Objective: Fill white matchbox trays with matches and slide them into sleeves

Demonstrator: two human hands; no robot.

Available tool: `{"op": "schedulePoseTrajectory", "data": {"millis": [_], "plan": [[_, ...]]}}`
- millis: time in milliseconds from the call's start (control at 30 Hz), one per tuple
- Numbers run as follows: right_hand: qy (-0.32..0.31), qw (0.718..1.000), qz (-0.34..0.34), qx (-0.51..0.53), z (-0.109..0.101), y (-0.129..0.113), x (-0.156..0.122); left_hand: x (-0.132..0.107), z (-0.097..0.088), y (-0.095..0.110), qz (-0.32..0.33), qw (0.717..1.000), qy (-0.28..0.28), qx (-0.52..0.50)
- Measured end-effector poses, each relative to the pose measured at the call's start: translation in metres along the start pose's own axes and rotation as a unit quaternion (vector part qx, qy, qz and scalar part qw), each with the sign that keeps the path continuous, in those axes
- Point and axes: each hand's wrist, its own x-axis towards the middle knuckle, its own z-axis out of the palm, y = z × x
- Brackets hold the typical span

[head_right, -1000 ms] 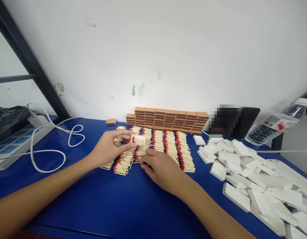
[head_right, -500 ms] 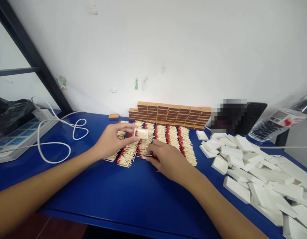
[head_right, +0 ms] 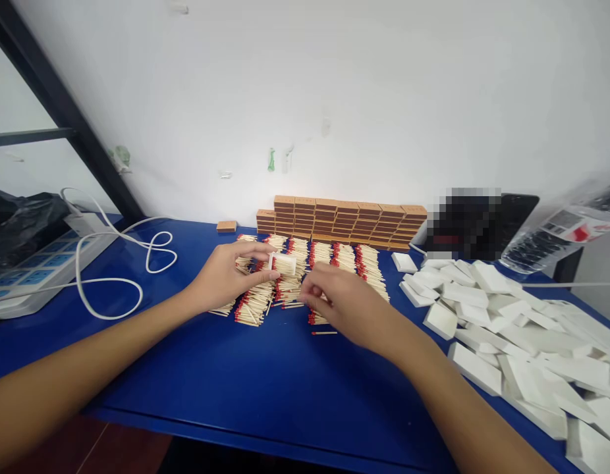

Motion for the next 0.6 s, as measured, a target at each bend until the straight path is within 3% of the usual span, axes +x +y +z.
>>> {"op": "schedulePoseTrajectory", "data": {"millis": [100, 167, 400, 600], "plan": [[0.125, 0.992, -0.010, -0.022, -0.007, 0.000, 0.001, -0.002, 0.002, 0.005, -0.006, 0.999, -0.028, -0.020], [0.166, 0.985, -0.024, -0.039, -0.004, -0.001, 0.002, -0.005, 0.003, 0.012, -0.015, 0.998, -0.051, -0.036], [0.172, 0.981, -0.074, -0.042, 0.007, -0.003, 0.004, -0.006, 0.004, 0.023, -0.033, 0.995, -0.062, -0.070], [0.154, 0.986, -0.051, -0.047, 0.000, -0.005, 0.002, -0.003, 0.003, 0.019, -0.042, 0.994, -0.047, -0.085]]}}
